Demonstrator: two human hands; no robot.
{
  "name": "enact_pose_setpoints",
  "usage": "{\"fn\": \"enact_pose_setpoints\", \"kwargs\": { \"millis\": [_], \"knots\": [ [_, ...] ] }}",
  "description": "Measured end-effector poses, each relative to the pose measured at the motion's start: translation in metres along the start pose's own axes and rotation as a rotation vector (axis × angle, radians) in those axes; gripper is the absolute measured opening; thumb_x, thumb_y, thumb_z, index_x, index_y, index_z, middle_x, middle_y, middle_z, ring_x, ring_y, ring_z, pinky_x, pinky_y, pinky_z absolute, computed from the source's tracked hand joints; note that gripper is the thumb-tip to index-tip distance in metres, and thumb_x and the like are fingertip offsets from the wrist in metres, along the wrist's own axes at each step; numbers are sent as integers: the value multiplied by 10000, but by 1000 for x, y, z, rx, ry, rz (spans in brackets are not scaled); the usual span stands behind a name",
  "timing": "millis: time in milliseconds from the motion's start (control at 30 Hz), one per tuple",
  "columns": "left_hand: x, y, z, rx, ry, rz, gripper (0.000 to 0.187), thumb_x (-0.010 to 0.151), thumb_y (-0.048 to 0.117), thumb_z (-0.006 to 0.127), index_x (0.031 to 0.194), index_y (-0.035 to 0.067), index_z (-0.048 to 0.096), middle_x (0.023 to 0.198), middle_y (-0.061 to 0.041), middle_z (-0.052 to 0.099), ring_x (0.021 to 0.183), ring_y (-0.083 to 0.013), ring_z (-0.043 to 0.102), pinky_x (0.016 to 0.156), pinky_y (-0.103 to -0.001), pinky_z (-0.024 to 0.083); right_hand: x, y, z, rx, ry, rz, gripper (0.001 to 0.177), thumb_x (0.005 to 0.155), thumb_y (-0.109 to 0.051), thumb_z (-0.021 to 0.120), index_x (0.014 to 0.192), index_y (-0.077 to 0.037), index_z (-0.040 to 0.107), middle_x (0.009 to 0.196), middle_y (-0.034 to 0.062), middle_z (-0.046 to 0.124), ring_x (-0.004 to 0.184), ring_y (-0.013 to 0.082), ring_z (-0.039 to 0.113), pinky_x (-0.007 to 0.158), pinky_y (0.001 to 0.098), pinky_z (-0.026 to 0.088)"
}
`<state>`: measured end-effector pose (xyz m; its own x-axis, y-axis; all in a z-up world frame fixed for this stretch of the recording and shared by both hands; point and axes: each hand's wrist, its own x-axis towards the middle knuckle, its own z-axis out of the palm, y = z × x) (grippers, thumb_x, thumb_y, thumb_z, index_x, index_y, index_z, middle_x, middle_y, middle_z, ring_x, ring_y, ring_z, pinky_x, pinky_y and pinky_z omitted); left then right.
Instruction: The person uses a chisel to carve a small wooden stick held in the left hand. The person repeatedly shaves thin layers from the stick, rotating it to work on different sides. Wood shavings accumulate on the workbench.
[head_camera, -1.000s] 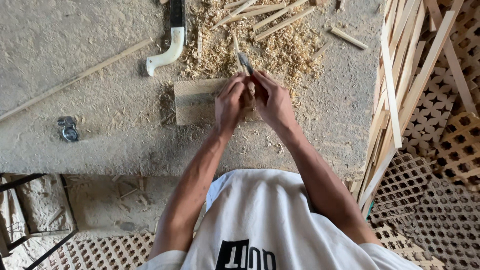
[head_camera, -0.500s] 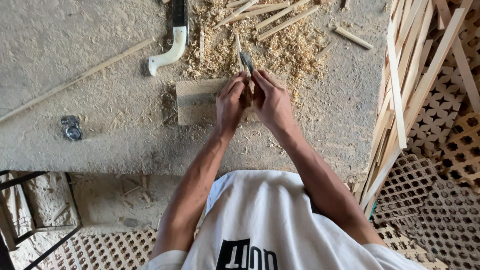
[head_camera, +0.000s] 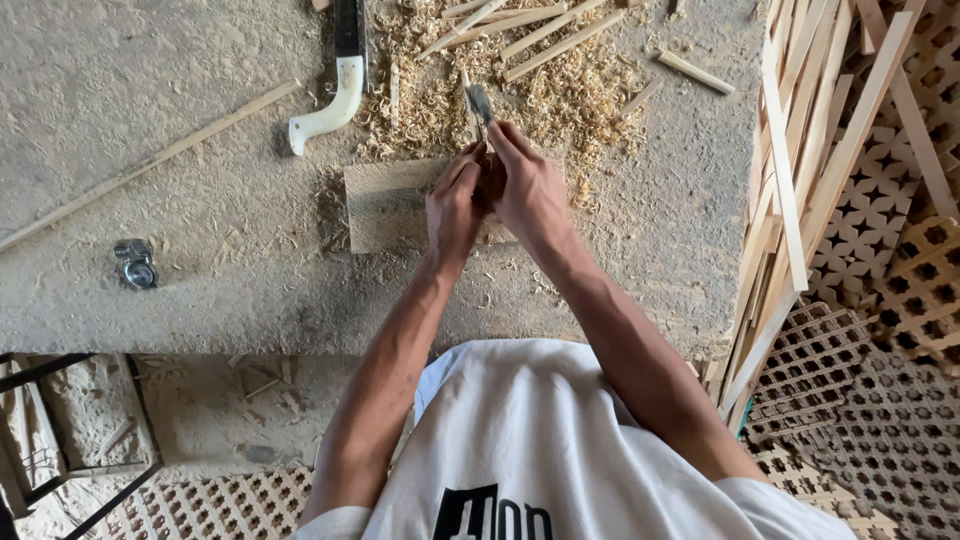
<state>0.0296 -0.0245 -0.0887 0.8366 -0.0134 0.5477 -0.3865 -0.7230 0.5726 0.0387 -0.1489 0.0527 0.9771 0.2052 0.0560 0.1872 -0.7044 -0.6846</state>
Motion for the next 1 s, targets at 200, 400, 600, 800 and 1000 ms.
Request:
{"fn": "enact_pose_setpoints", "kwargs": {
  "millis": [200,400,600,800,1000],
  "knots": [
    [6,0,1,-18,7,2,99,945,34,706,854,46,743,1057,-90,785,1042,-276,744,857,-350,620,14,28,15,-27,35,-58,414,953,24,520,1345,-32,641,1337,216,643,974,462,720,652,492,639],
    [3,-7,5,-67,24,37,124,944,18,717,823,40,722,1073,-129,781,1030,-297,746,881,-369,626,-3,10,3,-127,-61,8,489,924,35,508,1393,-55,616,1373,235,619,997,436,725,628,421,654],
    [6,2,-1,-42,47,63,131,962,41,705,832,50,719,1059,-107,784,1009,-274,753,872,-351,629,-10,1,-3,-110,-61,5,540,878,63,537,1411,-13,583,1392,288,584,1022,492,698,636,463,653],
    [1,-5,9,-28,65,58,120,976,105,706,866,67,736,1060,-76,785,1016,-241,753,861,-338,622,7,1,-2,-97,-20,-21,483,920,74,498,1387,6,600,1392,288,579,1061,518,673,704,515,655],
    [7,-6,11,-57,117,91,59,942,73,738,893,71,770,1063,-69,789,1007,-229,754,885,-310,610,5,36,16,-107,27,-77,429,939,10,517,1335,-60,666,1364,210,631,1033,457,702,647,476,644]
  ]
}}
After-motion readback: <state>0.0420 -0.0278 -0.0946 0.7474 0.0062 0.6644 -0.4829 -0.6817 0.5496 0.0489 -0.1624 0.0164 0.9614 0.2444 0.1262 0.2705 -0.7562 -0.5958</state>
